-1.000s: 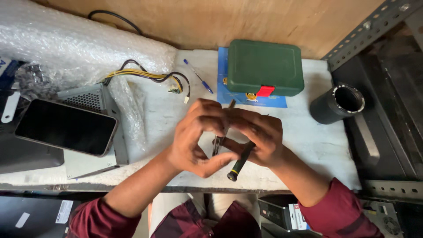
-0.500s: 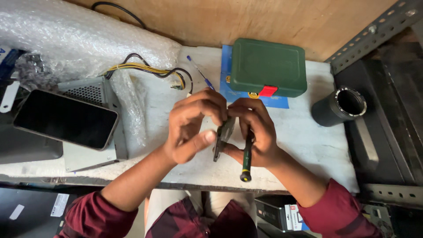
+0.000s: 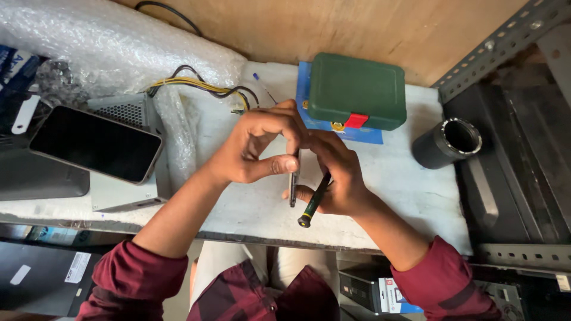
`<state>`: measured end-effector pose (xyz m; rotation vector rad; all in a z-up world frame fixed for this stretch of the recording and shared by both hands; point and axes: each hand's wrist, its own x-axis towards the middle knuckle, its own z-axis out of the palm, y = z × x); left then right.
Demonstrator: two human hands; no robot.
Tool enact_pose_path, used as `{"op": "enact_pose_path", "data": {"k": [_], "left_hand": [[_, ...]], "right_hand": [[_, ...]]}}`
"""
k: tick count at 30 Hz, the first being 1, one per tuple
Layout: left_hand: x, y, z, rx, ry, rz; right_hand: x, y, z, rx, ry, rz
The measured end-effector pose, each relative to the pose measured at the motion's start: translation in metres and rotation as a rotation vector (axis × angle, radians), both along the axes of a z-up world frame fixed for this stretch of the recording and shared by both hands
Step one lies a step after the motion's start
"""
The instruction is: The person uses a screwdriver to remove screws from a hard drive, then flips it over and continues unscrewing the casing. The person handles the hard drive and screwdriver throughout the clip.
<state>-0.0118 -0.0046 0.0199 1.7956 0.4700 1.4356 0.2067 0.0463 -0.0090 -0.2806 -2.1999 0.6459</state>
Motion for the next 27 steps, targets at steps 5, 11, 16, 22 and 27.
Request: {"op": "enact_pose_path", "data": {"k": [5,11,16,22,27], "left_hand": [[-0.006,0.000,0.004,0.045,0.107,0.024],[-0.015,0.001,0.008,0.114,0.200,0.051],[-0.016,0.000,0.007,0.110,0.200,0.049],[-0.017,0.004,-0.002,0.080,0.174,0.025],[-0.015,0.003,-0.012,-0.059,0.063,-0.006]], "right_hand": [[-0.003,-0.002,0.000,0.086,-0.007,0.010],[-0.004,-0.003,0.003,0.158,-0.019,0.044],[-0.006,-0.004,0.004,0.156,-0.050,0.035],[-0.009,-0.003,0.002,0.130,-0.067,0.048],[-0.010,-0.003,0.006,0.036,-0.076,0.104]]}}
